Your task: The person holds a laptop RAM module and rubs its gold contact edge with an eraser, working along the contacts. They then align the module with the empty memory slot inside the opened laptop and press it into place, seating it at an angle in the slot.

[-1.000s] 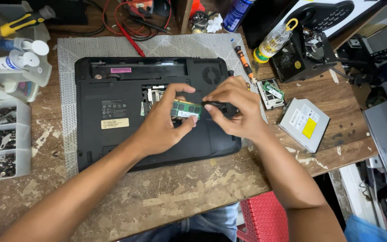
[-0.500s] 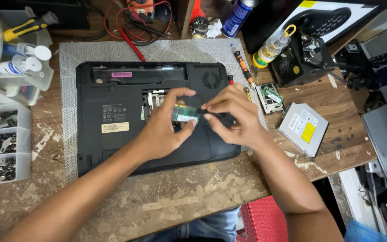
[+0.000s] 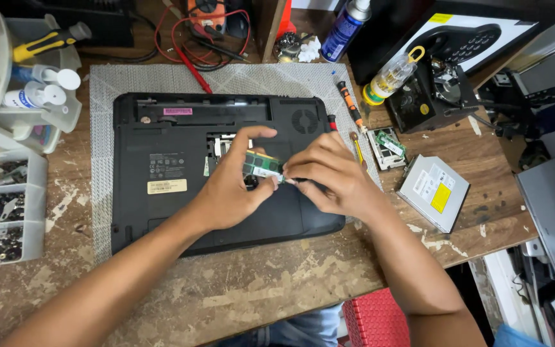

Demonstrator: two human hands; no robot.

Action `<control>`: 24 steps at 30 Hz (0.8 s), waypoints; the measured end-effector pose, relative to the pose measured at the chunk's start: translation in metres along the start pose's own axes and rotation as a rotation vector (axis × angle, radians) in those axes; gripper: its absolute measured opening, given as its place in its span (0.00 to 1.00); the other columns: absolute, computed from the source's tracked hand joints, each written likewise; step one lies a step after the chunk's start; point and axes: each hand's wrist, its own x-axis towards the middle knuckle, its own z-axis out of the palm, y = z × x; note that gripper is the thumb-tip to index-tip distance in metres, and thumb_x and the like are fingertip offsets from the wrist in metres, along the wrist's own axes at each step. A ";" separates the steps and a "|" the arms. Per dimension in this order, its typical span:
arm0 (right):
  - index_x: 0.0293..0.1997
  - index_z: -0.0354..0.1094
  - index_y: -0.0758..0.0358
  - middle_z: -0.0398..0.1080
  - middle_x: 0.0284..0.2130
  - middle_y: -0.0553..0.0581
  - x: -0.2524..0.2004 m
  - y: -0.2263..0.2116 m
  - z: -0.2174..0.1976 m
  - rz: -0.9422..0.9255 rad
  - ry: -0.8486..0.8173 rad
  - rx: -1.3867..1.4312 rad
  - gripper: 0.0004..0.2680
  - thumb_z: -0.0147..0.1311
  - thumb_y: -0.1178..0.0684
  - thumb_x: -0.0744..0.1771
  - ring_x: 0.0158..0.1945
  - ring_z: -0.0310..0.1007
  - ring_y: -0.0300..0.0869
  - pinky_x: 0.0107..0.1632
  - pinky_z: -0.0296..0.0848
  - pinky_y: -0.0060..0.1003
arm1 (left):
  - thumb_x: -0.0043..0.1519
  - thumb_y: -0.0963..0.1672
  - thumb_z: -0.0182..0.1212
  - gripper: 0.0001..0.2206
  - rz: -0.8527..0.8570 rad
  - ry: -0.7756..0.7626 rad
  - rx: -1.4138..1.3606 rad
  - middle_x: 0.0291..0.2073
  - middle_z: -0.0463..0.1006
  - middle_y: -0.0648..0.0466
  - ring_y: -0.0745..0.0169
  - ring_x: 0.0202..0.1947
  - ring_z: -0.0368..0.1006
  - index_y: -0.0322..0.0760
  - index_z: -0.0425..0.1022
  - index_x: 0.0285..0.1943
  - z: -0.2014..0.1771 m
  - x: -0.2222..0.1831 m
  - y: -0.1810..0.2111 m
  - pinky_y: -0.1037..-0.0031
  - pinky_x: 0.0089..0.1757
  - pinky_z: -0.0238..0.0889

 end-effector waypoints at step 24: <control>0.39 0.78 0.60 0.79 0.38 0.55 -0.006 -0.003 0.016 0.034 0.115 0.082 0.03 0.57 0.58 0.68 0.35 0.68 0.50 0.42 0.63 0.42 | 0.54 0.36 0.58 0.33 -0.036 -0.155 0.053 0.44 0.77 0.26 0.18 0.52 0.74 0.27 0.52 0.71 0.005 -0.002 0.023 0.33 0.54 0.59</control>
